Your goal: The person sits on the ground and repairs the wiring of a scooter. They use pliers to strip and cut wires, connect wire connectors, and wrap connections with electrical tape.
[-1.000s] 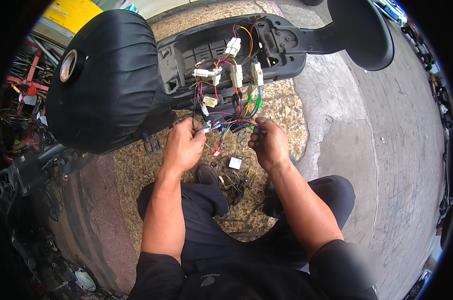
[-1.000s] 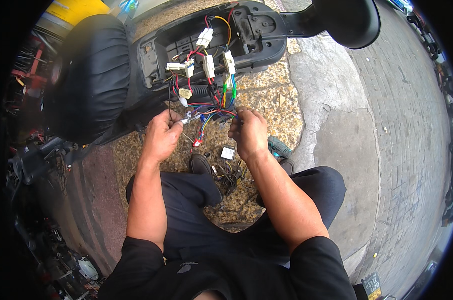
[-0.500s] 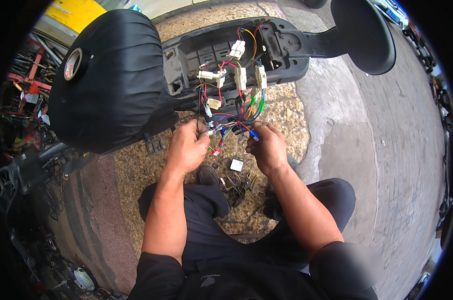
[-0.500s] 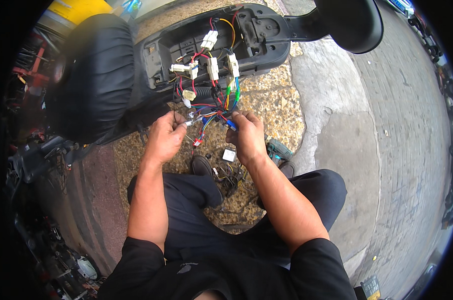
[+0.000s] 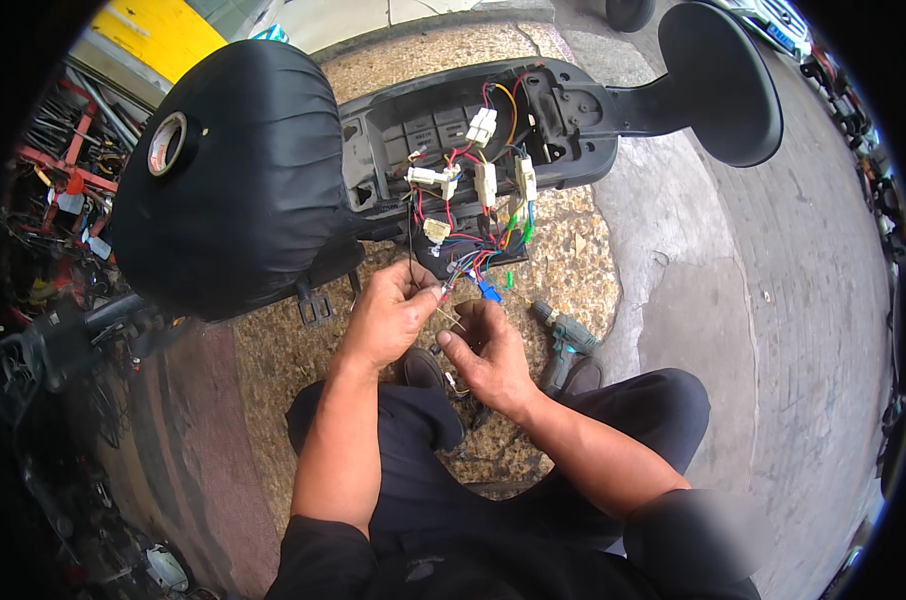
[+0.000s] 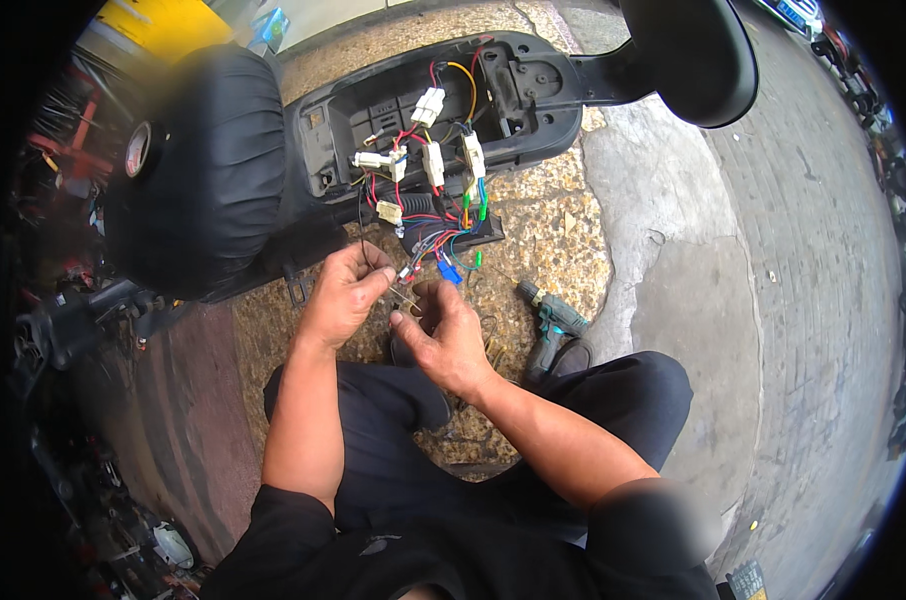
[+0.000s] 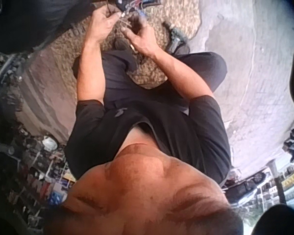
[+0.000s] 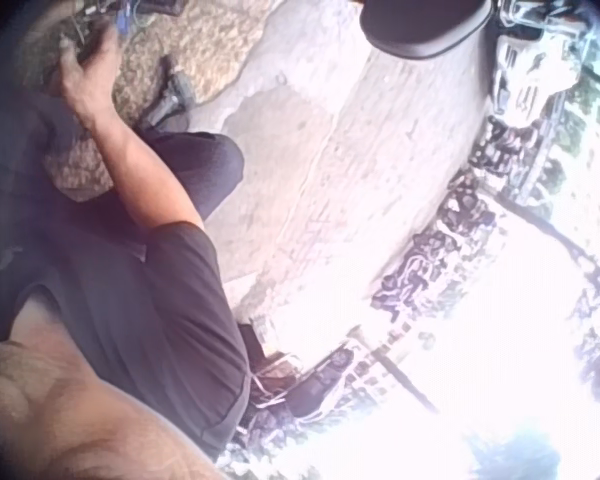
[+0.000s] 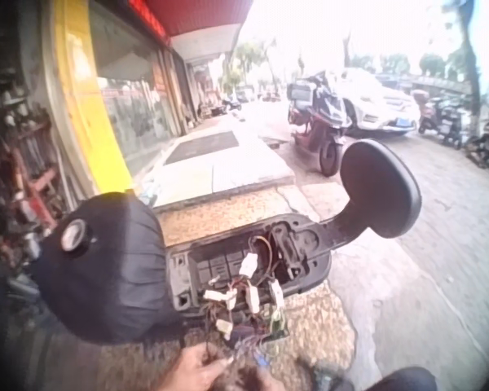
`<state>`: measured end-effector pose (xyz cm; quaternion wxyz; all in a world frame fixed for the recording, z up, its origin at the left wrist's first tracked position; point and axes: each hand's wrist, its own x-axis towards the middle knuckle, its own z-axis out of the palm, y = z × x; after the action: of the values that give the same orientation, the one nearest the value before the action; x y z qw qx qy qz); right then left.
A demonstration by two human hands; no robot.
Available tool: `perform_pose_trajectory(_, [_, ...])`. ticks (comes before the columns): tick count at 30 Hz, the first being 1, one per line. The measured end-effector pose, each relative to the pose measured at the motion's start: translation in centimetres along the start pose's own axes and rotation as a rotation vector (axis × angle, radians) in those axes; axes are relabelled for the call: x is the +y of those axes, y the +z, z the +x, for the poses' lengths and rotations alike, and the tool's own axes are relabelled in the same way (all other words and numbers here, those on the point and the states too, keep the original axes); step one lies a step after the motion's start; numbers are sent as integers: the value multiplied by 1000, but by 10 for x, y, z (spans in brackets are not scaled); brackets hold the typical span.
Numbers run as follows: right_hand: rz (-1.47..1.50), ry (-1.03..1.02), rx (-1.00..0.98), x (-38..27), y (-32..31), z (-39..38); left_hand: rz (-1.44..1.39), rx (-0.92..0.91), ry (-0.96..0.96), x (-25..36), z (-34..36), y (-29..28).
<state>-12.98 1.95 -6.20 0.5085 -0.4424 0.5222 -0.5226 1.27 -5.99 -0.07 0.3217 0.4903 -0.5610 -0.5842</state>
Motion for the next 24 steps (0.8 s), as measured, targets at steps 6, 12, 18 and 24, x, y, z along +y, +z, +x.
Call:
perform_pose_trajectory(6, [77, 106, -42, -13, -12, 14, 62, -72, -39, 6, -3, 1])
perform_pose_trajectory(12, [542, 354, -180, -22, -22, 18, 50, -71, -45, 10, -6, 1])
perform_pose_trajectory(18, [944, 617, -338, -23, -26, 17, -91, -75, -53, 9, -7, 3])
perform_pose_trajectory(24, [247, 32, -63, -27, -13, 12, -233, -29, -99, 16, -9, 1])
